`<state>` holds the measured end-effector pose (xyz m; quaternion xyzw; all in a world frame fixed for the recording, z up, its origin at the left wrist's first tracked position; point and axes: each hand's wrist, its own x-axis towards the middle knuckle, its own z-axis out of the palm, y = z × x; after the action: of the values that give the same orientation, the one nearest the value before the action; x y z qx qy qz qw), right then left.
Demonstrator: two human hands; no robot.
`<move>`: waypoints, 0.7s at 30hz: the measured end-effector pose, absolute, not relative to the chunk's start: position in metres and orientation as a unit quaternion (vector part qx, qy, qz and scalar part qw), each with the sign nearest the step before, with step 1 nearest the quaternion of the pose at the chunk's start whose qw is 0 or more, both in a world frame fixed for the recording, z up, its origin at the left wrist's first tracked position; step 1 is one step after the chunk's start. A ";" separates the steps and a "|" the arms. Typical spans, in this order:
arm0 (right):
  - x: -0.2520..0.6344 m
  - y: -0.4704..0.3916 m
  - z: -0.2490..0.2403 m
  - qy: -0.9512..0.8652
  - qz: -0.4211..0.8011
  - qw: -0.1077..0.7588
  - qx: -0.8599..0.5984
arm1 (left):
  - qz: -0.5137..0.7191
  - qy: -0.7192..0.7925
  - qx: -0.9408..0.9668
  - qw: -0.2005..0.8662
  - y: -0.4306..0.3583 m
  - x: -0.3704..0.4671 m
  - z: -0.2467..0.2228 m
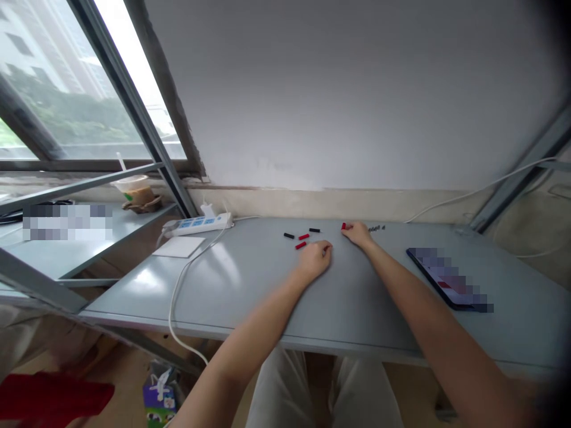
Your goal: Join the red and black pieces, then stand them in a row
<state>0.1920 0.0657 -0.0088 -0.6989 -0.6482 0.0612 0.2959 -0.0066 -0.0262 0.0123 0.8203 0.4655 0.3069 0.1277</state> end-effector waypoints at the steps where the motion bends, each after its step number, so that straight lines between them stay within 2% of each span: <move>1: 0.192 0.066 -0.009 -0.650 0.062 0.296 -0.697 | 0.307 0.463 0.822 0.127 -0.026 -0.006 0.012; 13: 0.183 0.068 -0.008 -0.642 0.055 0.301 -0.703 | 0.305 0.446 0.832 0.129 -0.027 -0.005 0.009; 21: 0.189 0.070 -0.007 -0.646 0.084 0.256 -0.714 | 0.301 0.445 0.833 0.132 -0.029 -0.006 0.013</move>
<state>0.1893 0.0704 -0.0067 -0.7139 -0.6462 0.0838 0.2563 -0.0056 -0.0290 0.0125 0.8332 0.4446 0.3010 0.1324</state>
